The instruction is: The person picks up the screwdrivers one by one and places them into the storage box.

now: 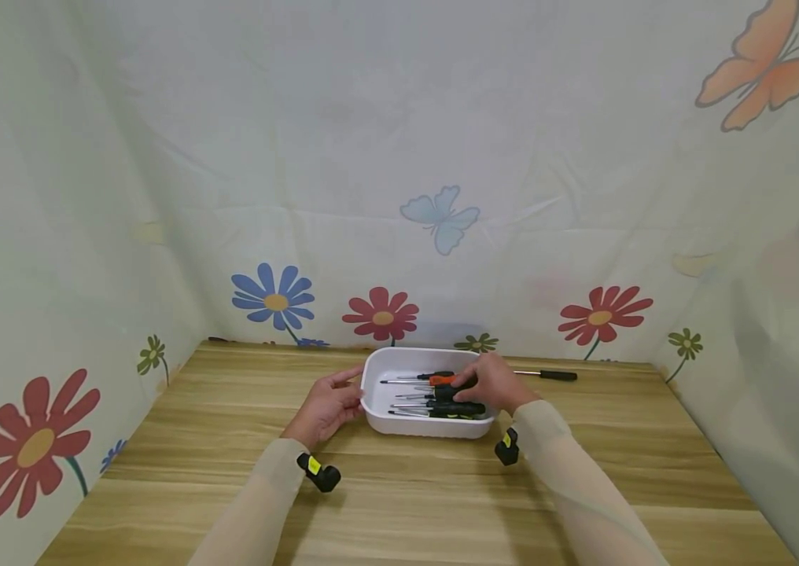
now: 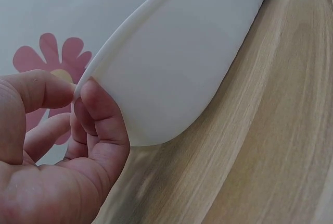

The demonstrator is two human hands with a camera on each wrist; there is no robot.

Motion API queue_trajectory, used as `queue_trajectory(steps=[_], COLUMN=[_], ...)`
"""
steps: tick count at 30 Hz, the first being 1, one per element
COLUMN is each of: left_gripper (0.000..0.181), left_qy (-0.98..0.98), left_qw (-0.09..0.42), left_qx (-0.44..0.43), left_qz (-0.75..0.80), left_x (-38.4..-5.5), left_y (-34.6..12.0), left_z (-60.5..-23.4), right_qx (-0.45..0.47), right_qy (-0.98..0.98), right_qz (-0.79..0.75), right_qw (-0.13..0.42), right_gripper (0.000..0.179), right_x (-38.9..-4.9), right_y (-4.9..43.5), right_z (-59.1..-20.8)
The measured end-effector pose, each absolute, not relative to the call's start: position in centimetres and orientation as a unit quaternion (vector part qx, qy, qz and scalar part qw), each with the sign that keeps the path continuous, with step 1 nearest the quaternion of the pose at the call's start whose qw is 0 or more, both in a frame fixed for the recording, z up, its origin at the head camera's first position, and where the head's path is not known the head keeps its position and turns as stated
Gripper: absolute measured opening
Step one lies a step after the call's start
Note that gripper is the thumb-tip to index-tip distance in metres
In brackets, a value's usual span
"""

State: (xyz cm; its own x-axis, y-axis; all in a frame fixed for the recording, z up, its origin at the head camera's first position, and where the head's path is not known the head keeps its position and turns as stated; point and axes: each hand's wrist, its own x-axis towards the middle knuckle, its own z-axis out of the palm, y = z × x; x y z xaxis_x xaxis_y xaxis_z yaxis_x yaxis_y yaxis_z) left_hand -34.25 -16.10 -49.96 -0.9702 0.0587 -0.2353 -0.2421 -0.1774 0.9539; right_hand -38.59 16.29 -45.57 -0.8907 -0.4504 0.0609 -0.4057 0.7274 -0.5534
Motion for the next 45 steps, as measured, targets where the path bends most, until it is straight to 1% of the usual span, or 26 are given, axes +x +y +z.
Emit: queue_trajectory(steps=[16, 21, 29, 36, 41, 45], left_gripper=[0.056, 0.056, 0.058, 0.058, 0.058, 0.058], left_qy=[0.632, 0.630, 0.629, 0.632, 0.630, 0.629], left_qw=[0.100, 0.102, 0.096, 0.100, 0.102, 0.099], left_qx=[-0.070, -0.070, -0.072, -0.073, -0.075, -0.071], left_qz=[0.765, 0.767, 0.768, 0.765, 0.766, 0.768], left_x=[-34.19, -34.24, -34.26, -34.22, -34.21, -34.13], left_y=[-16.10, -16.08, -16.07, -16.04, -16.02, -16.04], left_z=[-49.96, -50.03, -50.09, -49.90, -49.88, -49.94], right_qx=[-0.243, -0.225, -0.186, -0.194, -0.194, -0.212], right_qy=[0.936, 0.943, 0.945, 0.950, 0.949, 0.947], right_qz=[-0.249, -0.237, -0.243, -0.228, -0.231, -0.231], right_qw=[0.041, 0.061, 0.113, 0.094, 0.094, 0.075], right_gripper=[0.017, 0.019, 0.018, 0.021, 0.022, 0.021], right_x=[-38.29, -38.29, -38.01, -38.10, -38.14, -38.16], right_y=[15.68, 15.52, 15.37, 15.41, 15.47, 15.62], right_z=[-45.13, -45.04, -44.69, -44.91, -45.05, -45.24])
